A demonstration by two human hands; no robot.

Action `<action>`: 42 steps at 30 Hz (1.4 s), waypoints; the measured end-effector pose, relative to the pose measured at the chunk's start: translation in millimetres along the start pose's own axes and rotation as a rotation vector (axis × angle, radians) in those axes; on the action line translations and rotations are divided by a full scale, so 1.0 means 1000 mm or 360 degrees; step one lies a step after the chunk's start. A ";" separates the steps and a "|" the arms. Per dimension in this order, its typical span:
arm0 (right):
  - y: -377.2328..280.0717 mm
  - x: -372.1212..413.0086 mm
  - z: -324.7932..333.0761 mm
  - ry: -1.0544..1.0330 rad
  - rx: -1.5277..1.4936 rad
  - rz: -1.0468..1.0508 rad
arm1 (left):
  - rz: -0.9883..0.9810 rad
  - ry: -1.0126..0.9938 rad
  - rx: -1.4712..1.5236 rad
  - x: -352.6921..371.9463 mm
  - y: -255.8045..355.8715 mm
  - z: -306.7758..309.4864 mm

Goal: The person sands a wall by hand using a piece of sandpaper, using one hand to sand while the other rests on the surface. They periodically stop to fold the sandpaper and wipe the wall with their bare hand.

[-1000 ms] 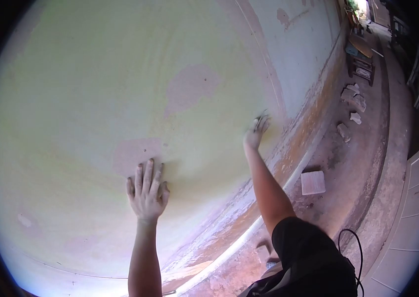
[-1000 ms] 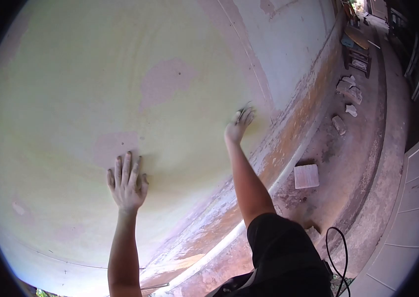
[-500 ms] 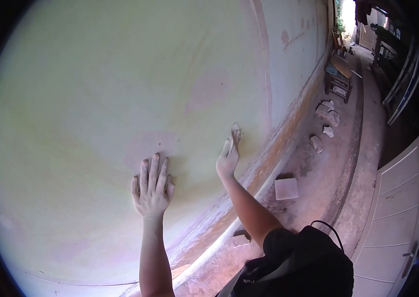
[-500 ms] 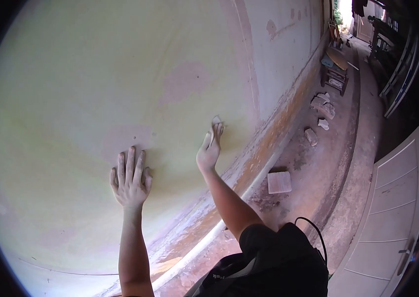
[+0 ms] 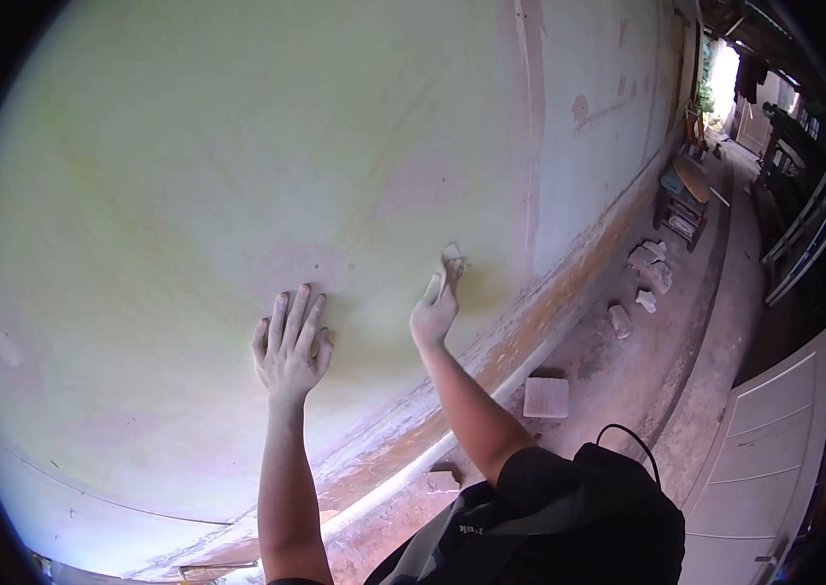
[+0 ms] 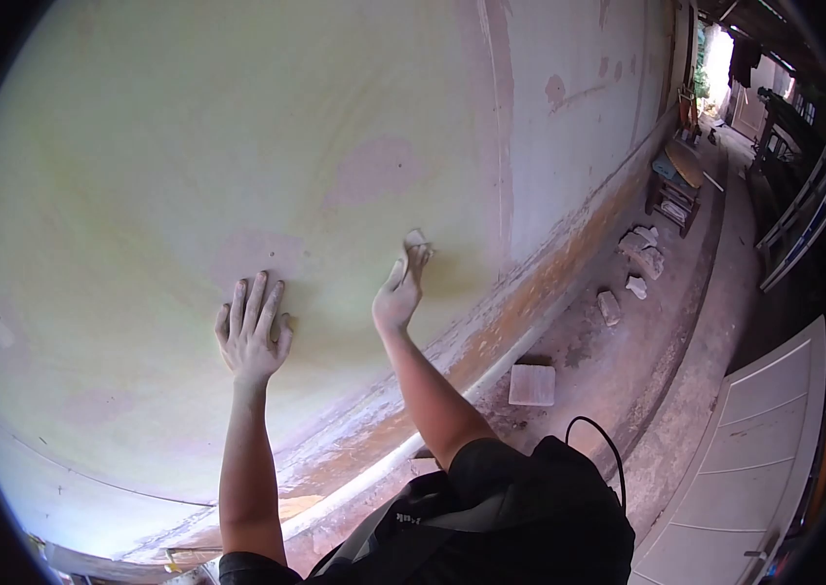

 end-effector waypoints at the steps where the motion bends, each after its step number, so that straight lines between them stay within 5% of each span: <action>1: 0.006 -0.019 0.004 0.0046 -0.0013 0.0001 | -0.0005 -0.0021 0.0057 0.000 0.000 0.002; 2: 0.008 -0.028 0.001 0.0038 -0.0020 0.0003 | 0.0003 -0.0022 0.0049 0.000 -0.001 0.005; 4: 0.038 -0.039 0.005 0.0121 0.0004 -0.0728 | 0.0050 -0.0044 0.0222 -0.003 0.002 0.007; 6: 0.034 -0.011 -0.012 -0.0098 0.0033 -0.0690 | 0.0106 -0.0078 0.0280 -0.002 0.008 0.010; 8: -0.048 0.032 -0.018 -0.0225 -0.0064 -0.0085 | 0.0146 -0.0120 0.0329 0.000 0.013 0.011; 10: -0.053 0.053 -0.011 -0.0369 -0.0084 -0.0038 | 0.0222 -0.0514 0.0229 0.003 0.023 0.004; 15: -0.035 0.023 0.010 -0.0799 0.0056 0.0271 | 0.0371 -0.0833 0.0291 0.012 0.038 0.006; 19: 0.019 -0.062 0.022 -0.0196 -0.0023 -0.0091 | 0.0447 -0.1091 0.0292 0.023 0.046 0.001; 22: 0.025 -0.098 0.012 -0.0109 -0.0216 -0.0509 | 0.0467 -0.1160 0.0346 0.020 0.049 0.004; 24: -0.039 -0.080 -0.004 -0.0182 -0.0217 0.0024 | 0.0485 -0.1230 0.0316 0.020 0.053 -0.001; 27: -0.088 -0.023 -0.027 -0.0821 0.0062 0.0495 | 0.0563 -0.1223 0.0389 0.018 0.057 0.001; 32: -0.065 -0.090 -0.032 -0.1059 0.0233 0.0521 | 0.0513 -0.1038 0.0566 0.025 0.051 0.006; 35: -0.053 -0.190 -0.033 -0.0557 0.0230 0.0486 | 0.0534 -0.1010 0.0663 0.022 0.045 0.020; 37: -0.067 -0.238 -0.043 -0.0514 0.0203 0.0570 | 0.0547 -0.1037 0.0832 0.019 0.044 0.024; 41: -0.113 -0.207 -0.051 -0.0876 0.0248 0.0844 | 0.0600 -0.0866 0.0701 -0.011 0.037 0.032; 42: -0.110 -0.177 -0.049 -0.1280 0.0390 0.1035 | 0.0634 -0.0749 0.0625 -0.027 0.031 0.034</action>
Point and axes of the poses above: each hand's wrist, its own x-axis away from the middle knuckle, its own z-axis out of the back of the hand, y = z × x, the point moved 5 cm from there along -x, towards the middle knuckle, and after that the axes turned 14 degrees about -x, right-handed, at the moved point
